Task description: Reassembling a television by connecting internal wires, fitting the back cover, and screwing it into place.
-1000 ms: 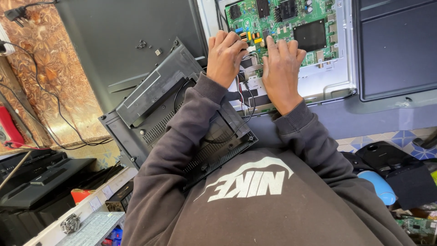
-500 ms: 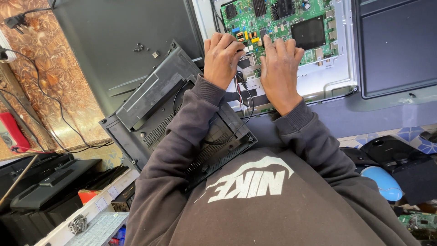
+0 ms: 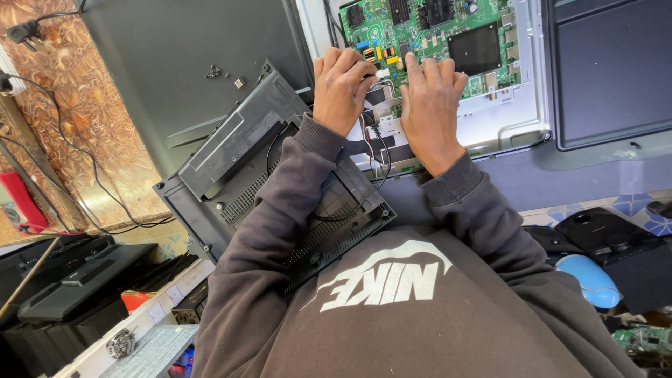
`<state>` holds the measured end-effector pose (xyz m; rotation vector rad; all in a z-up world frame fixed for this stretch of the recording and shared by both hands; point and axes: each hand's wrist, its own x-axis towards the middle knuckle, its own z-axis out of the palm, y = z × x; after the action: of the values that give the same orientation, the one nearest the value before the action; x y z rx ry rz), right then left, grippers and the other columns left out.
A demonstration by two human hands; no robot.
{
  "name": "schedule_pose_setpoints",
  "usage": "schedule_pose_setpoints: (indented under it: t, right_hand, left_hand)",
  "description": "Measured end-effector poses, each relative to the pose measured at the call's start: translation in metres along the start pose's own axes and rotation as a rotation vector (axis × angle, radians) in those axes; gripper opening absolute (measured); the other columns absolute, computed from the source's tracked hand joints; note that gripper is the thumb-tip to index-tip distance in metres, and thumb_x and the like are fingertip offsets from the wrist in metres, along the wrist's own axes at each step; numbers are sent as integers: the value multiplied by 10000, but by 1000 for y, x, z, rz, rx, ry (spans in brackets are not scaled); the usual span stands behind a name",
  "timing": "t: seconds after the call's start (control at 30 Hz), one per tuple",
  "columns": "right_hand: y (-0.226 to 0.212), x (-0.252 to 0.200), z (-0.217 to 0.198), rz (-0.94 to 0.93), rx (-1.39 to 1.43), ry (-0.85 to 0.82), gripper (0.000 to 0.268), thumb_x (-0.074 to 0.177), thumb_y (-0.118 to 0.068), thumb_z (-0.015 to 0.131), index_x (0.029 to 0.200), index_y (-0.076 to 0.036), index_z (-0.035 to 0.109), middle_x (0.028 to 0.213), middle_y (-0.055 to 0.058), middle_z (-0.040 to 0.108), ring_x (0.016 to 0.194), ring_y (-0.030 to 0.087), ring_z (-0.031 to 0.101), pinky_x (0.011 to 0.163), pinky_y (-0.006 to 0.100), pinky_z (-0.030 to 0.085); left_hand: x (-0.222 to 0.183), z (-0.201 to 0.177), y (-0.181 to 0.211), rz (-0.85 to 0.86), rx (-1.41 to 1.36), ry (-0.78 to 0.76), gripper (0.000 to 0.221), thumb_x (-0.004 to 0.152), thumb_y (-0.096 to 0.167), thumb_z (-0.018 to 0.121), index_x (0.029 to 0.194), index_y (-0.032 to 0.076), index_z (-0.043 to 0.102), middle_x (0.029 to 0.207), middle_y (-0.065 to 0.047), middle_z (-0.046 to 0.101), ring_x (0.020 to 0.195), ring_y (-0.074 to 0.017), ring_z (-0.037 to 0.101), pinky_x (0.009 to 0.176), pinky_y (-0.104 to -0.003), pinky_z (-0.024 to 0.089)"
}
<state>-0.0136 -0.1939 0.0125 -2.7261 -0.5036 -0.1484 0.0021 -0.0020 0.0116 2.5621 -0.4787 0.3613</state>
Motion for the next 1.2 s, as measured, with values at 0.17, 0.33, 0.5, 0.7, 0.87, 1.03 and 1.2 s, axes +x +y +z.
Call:
schedule_pose_setpoints:
  t: [0.17,0.33,0.5,0.7,0.87,1.03,1.2]
  right_hand:
    - [0,0,0,1,12,-2,432,1048,-148,709,1437,-2,588,1091,126,530,1005,310,421,804,460,331]
    - [0,0,2,8,24,-6,442,1040,-140,720,1438,0,586,1101,126,542,1019,319,431,806,471,338]
    - [0,1,0,-6,7,-5,444,1036,-142,733,1433,-4,591,1099,120,546,1003,312,429,799,459,332]
    - [1,3,-2,-39,-10,-31,478,1014,-140,772,1433,3,590,1107,129,547,1005,317,420,797,456,315]
    - [1,5,-4,-70,2,-11,476,996,-116,780,1418,16,604,1056,119,530,990,311,416,786,434,306]
    - [0,7,-6,-85,-4,3,462,981,-93,778,1400,19,619,1093,159,564,1003,335,426,759,452,302]
    - [-1,7,-11,-87,102,54,372,1001,-79,782,1342,-5,654,1087,163,546,997,351,428,763,470,315]
  left_hand:
    - [1,1,0,-3,20,2,72,964,193,727,932,134,701,952,17,600,903,-236,476,752,-400,337]
    - [3,1,1,8,-4,-4,76,979,186,707,925,132,701,945,19,591,910,-229,477,758,-397,332]
    - [6,1,-2,42,-1,-32,85,974,164,714,912,107,705,941,0,579,901,-245,468,764,-399,355]
    - [8,1,-3,66,28,-64,95,939,146,766,919,93,691,931,-23,536,902,-252,451,785,-394,366]
    - [10,15,-10,103,52,-25,162,935,142,771,849,110,637,897,-11,498,883,-240,419,759,-383,354]
    - [8,19,-14,132,49,14,192,868,181,836,863,90,668,883,-19,497,895,-268,437,753,-420,357]
    - [7,24,0,41,245,-26,192,811,239,826,839,142,663,895,-23,513,917,-272,476,779,-420,386]
